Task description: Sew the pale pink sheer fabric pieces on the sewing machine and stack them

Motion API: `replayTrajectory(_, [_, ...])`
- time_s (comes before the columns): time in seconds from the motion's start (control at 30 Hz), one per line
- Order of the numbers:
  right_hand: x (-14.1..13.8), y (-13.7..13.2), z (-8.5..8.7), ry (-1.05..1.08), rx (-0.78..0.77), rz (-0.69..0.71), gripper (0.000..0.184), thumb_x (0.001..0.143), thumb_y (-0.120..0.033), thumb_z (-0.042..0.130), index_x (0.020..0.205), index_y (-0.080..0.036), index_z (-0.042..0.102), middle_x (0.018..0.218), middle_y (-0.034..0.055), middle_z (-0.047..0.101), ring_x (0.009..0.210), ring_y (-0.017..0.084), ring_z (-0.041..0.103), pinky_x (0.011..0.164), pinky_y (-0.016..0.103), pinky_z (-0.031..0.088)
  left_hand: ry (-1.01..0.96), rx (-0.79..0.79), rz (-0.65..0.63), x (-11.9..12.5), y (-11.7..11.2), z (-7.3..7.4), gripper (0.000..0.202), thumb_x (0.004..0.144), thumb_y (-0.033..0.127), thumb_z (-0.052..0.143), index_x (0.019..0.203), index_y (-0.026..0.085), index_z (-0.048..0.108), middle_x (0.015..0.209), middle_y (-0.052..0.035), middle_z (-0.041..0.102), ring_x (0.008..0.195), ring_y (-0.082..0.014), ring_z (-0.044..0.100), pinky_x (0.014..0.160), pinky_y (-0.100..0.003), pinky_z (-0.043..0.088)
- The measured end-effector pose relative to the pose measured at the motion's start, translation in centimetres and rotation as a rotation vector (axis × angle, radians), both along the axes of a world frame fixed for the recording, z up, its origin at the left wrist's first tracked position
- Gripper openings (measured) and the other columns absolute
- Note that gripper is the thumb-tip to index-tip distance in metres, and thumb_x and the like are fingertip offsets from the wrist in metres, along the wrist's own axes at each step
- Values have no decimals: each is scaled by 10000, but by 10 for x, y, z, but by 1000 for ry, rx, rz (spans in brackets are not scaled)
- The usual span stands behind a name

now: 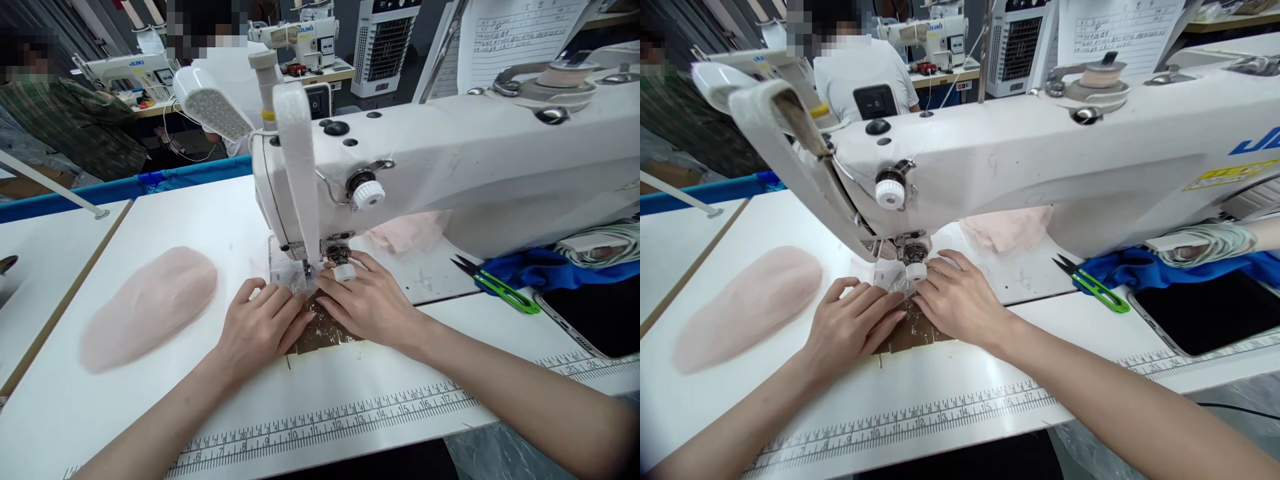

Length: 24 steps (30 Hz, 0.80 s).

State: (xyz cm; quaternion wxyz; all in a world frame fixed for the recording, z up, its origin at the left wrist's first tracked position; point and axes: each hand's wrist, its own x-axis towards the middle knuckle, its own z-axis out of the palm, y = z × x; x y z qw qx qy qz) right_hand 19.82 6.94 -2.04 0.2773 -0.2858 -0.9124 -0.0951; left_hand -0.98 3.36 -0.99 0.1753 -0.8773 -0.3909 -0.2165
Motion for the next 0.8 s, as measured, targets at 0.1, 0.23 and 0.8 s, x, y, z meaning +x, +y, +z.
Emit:
replayTrajectory(0.1, [-1,-5,4,-40,-50,61,242,950,-233,488,1109,-137,643,1010,50,718,914,176,623,938,364,417,-9,9,36,-5,1,4,177,911,266,560,1037,177,646,1041,-67,718,949,-231,648,873,-411,420])
replayTrajectory(0.23, [0,-5,7,-81,-19,88,225,961,-285,497,1008,-160,677,888,35,723,833,167,624,925,366,419,-65,-74,-16,-13,1,7,145,926,245,525,939,174,651,794,-14,721,659,-160,641,786,-395,424])
replayTrajectory(0.8, [-2,-16,4,-56,-134,110,238,890,-41,469,1008,-118,661,1038,78,704,899,181,634,787,315,481,-73,-330,-68,-10,11,0,308,970,169,398,1215,202,581,1156,-49,676,1054,-178,622,1048,-429,348])
